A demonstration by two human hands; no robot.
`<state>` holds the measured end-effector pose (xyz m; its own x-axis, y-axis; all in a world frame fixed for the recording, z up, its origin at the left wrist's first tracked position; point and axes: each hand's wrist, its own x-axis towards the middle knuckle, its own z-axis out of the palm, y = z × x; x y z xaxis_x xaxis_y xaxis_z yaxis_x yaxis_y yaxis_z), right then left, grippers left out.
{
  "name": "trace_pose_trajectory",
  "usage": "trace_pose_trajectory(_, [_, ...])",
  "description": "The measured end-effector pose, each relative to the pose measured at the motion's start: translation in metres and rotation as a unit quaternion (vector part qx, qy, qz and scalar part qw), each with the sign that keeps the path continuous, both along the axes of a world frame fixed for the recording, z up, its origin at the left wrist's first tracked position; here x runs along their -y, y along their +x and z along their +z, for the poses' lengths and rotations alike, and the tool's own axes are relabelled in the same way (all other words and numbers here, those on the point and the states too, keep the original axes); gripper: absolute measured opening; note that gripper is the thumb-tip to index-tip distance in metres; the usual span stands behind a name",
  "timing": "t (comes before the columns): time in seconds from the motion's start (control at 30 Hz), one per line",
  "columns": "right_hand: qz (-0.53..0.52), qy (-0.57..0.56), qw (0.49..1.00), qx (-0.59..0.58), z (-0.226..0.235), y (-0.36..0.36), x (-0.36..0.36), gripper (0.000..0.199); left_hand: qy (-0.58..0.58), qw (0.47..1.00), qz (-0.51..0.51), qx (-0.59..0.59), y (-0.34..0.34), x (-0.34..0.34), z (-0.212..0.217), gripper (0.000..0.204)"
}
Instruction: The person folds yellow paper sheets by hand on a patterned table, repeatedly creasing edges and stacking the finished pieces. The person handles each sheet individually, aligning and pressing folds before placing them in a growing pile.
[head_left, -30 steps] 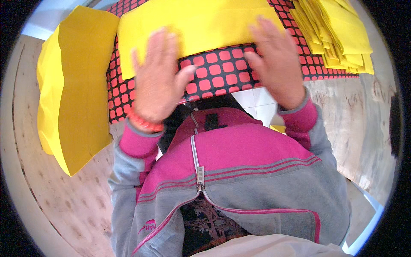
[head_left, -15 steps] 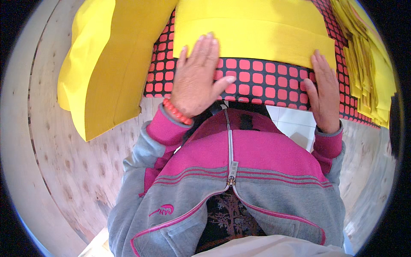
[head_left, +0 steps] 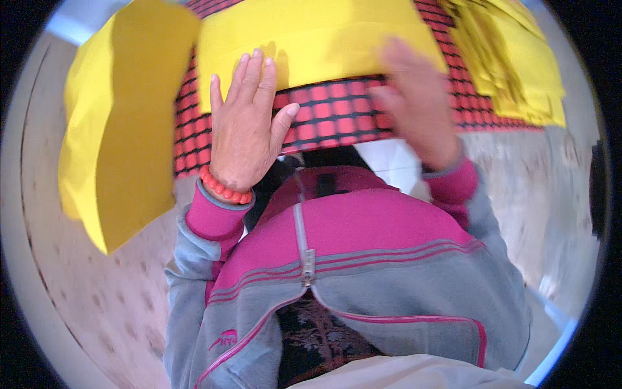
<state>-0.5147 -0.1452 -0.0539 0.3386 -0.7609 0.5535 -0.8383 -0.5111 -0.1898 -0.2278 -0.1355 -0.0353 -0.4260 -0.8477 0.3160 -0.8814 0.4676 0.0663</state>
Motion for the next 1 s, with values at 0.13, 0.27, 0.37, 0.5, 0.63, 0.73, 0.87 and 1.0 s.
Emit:
trace_pose_trajectory(0.13, [0.068,0.032,0.997,0.003,-0.009,0.045,0.004,0.051,0.038,0.996,-0.085,0.004,-0.041,0.022,-0.006,0.066])
trace_pose_trajectory(0.27, [0.015,0.056,0.997,-0.041,-0.016,-0.001,0.006,0.054,0.067,0.997,-0.044,0.004,-0.016,0.023,-0.016,0.072])
trace_pose_trajectory(0.37, [-0.042,0.060,0.997,-0.028,-0.019,-0.050,-0.001,0.055,0.067,0.998,-0.006,0.010,0.022,0.014,-0.024,0.075])
trace_pose_trajectory(0.5, [-0.091,0.052,0.994,-0.035,-0.017,-0.074,-0.005,0.056,0.058,0.998,0.028,0.018,0.050,0.004,-0.023,0.071])
trace_pose_trajectory(0.63, [-0.112,0.019,0.991,-0.064,-0.007,-0.059,-0.001,0.054,0.029,0.994,0.061,0.085,0.037,0.007,-0.007,0.065])
trace_pose_trajectory(0.73, [-0.039,-0.017,0.998,-0.044,-0.001,-0.034,0.002,0.054,-0.004,0.999,-0.032,0.023,0.002,0.014,-0.004,0.059])
trace_pose_trajectory(0.87, [0.068,0.017,0.995,-0.072,0.005,-0.004,0.013,0.056,-0.028,0.996,-0.076,0.031,-0.037,0.034,-0.002,0.055])
trace_pose_trajectory(1.0, [0.079,0.060,0.994,-0.046,0.012,-0.003,0.030,0.057,-0.013,0.995,-0.074,0.069,-0.051,0.046,0.003,0.045])
